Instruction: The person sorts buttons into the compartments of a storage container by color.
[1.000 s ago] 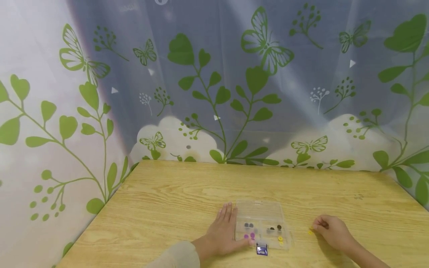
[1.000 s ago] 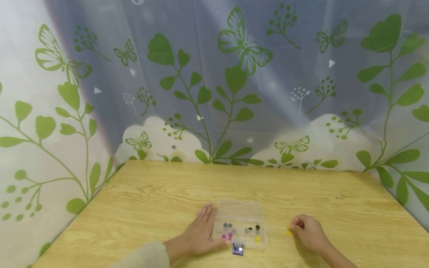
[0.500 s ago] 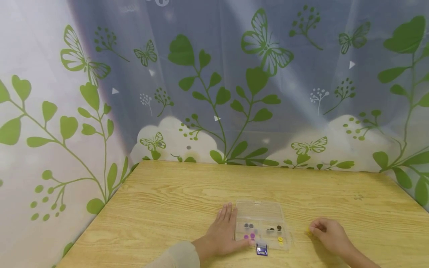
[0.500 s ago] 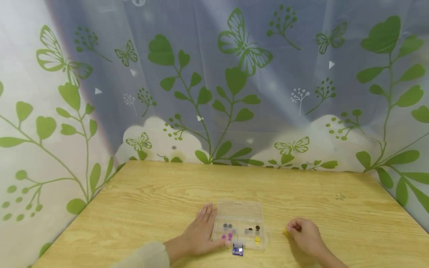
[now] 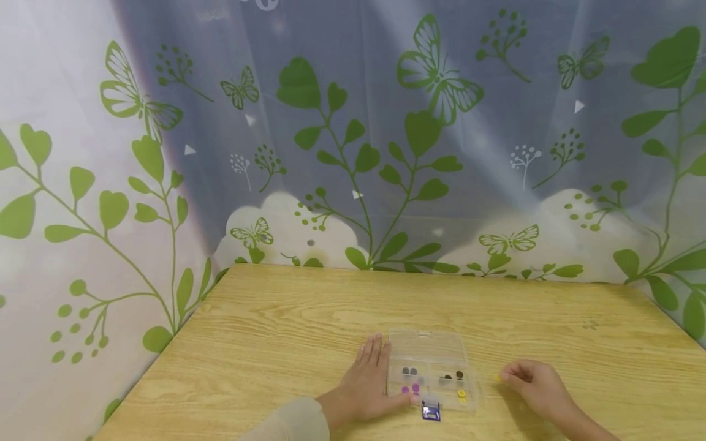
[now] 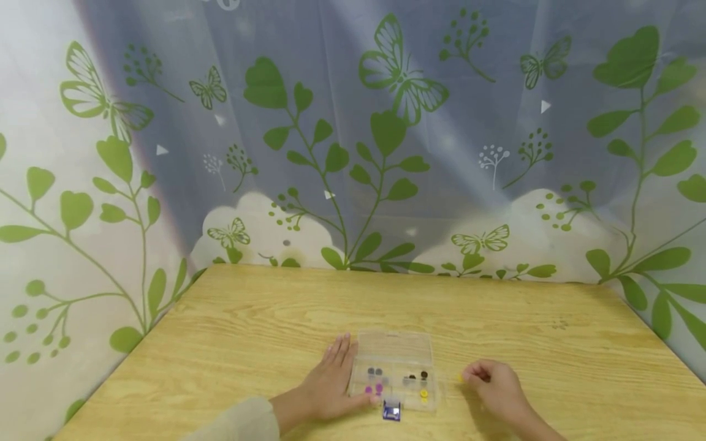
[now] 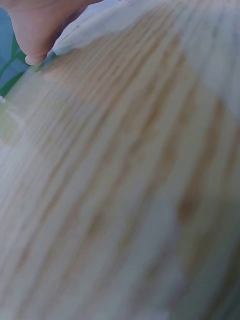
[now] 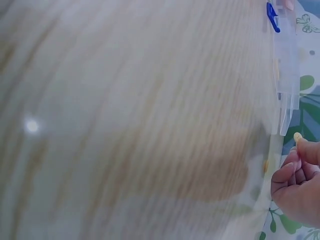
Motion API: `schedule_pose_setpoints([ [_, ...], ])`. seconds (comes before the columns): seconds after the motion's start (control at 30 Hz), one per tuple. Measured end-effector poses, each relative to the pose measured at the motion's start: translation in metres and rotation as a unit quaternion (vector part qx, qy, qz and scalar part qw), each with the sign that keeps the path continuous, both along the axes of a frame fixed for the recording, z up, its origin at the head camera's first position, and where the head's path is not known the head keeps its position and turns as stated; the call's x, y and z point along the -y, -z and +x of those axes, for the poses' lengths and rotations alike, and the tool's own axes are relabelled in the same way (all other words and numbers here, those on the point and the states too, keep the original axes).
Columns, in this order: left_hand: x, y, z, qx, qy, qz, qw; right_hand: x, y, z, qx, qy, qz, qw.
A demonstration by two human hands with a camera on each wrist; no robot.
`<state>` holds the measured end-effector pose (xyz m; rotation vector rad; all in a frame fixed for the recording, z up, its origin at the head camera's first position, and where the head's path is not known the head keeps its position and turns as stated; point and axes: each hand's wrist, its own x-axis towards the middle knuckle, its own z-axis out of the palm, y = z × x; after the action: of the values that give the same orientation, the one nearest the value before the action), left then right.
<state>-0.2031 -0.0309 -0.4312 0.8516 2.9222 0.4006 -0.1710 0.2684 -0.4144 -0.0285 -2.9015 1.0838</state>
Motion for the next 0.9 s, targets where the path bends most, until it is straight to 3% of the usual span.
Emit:
schedule_pose_setpoints([
  [0.9, 0.0, 0.002, -0.002, -0.002, 0.002, -0.006, 1.0, 0.02, -0.01, 0.006, 0.048, -0.014, -0.085, 0.995],
])
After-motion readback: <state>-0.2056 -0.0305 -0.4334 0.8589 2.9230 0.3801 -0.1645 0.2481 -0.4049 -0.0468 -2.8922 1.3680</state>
